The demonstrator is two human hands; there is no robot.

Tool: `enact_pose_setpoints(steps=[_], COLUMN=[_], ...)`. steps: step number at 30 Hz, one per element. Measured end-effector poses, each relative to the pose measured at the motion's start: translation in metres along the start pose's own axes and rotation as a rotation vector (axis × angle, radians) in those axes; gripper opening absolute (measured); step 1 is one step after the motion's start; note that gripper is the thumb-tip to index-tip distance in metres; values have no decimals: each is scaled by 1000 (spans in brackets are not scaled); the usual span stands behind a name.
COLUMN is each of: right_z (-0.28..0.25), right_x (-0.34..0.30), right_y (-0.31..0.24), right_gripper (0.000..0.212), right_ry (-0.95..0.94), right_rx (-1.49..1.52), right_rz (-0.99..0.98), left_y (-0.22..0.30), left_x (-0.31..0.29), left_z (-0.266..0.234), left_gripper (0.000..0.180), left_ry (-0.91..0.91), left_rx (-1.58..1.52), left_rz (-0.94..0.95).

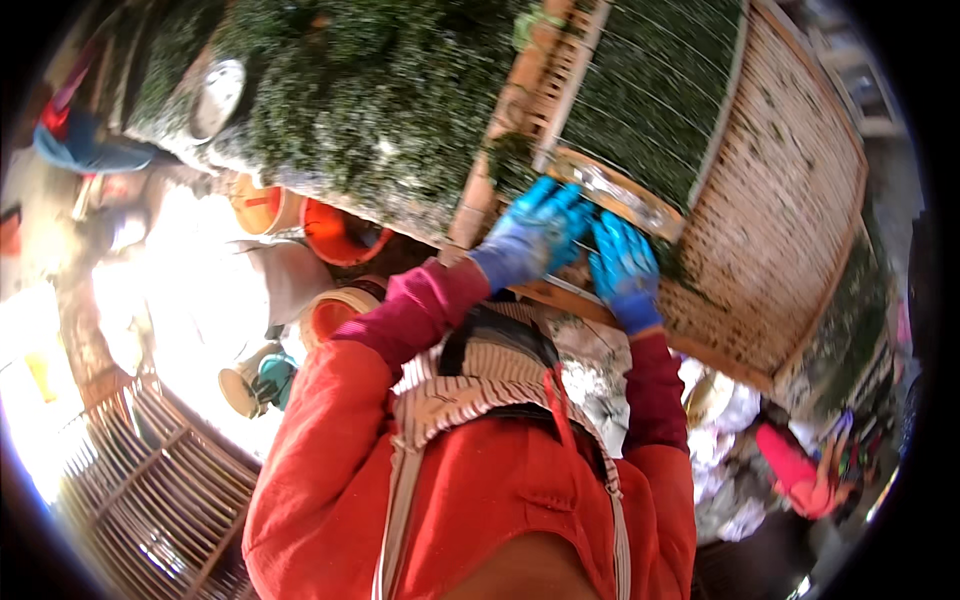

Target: The person manually sorts and spreads green leaves into a wooden frame with a metal grid, using a wooden block to press and distribute the material.

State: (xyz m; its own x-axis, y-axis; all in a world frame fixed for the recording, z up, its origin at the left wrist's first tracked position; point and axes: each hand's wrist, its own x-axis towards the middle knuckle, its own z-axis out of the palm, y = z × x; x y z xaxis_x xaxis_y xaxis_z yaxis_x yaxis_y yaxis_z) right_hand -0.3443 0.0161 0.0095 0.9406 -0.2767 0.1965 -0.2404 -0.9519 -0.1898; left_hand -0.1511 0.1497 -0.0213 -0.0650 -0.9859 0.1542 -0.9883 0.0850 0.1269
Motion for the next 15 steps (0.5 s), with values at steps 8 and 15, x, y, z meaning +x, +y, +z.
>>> enact_pose_setpoints(steps=[8, 15], right_z=[8, 6], right_x=[3, 9], right_y=[4, 1], right_gripper=[42, 41], right_ry=[-9, 6], right_rx=[-36, -65], right_rz=[-18, -33], left_y=[-123, -203], left_x=[-118, -153], left_z=[-1, 46], left_gripper=[69, 31], left_ry=[827, 1151], left_rx=[-547, -996], left_rz=[-1085, -1041])
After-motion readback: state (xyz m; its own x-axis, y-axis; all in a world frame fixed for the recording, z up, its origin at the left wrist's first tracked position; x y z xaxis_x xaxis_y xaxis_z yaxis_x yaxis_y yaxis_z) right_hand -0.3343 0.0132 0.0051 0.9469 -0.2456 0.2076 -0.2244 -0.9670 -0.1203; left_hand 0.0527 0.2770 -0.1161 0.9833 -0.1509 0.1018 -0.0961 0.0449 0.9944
